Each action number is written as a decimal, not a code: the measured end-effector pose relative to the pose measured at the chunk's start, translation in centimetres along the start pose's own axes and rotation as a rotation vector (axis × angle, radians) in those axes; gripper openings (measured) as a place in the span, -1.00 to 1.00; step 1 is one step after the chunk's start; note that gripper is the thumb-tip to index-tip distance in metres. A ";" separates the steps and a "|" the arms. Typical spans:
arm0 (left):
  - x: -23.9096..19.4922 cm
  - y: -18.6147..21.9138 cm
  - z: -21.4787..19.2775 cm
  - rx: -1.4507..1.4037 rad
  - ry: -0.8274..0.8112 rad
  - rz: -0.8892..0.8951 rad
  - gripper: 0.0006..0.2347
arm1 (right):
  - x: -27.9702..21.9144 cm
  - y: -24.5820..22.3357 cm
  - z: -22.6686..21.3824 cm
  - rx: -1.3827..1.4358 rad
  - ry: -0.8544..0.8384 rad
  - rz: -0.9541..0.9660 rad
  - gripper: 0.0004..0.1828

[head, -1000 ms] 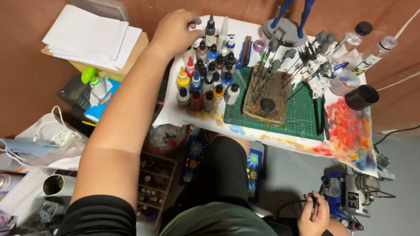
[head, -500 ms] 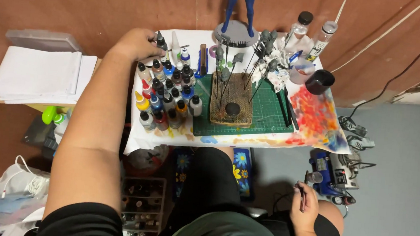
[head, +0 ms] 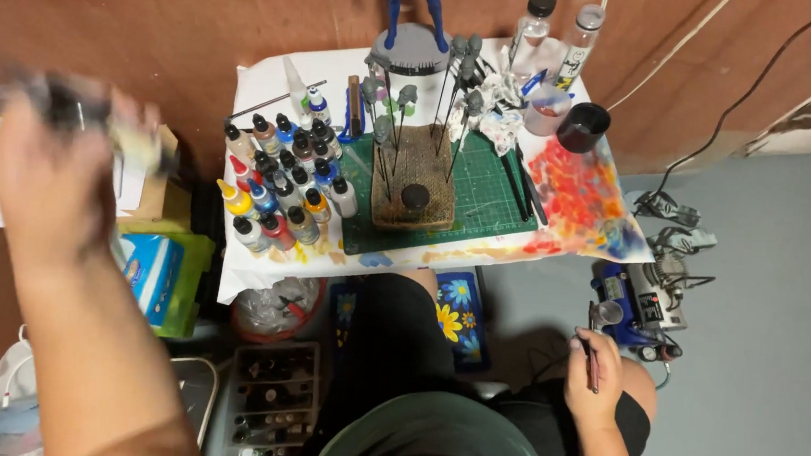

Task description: The person is using an airbrush to paint small plastic model components at a workstation.

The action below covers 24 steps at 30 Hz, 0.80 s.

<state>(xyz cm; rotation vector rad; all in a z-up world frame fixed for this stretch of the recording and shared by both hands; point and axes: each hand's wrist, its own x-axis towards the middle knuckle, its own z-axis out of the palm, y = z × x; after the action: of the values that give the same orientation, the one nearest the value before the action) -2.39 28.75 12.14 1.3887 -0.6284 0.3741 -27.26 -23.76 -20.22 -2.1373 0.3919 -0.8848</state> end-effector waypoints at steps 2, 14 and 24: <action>-5.7 0.5 0.4 -0.084 -0.143 0.027 -0.69 | 0.8 -2.2 -0.7 0.047 0.004 -0.024 -0.79; -18.5 -5.9 10.8 -0.298 -0.634 -0.391 -0.71 | 3.6 -11.5 -3.0 0.211 0.000 -0.276 -0.84; -17.5 -6.7 16.6 0.232 -0.816 -0.266 -0.65 | 3.2 -12.5 -4.5 0.126 -0.036 -0.160 -0.82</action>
<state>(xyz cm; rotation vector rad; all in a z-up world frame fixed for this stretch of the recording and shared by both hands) -15.26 13.44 -2.91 1.8226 -1.0628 -0.3761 -28.24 -19.74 -7.25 -2.0859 0.1441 -0.9342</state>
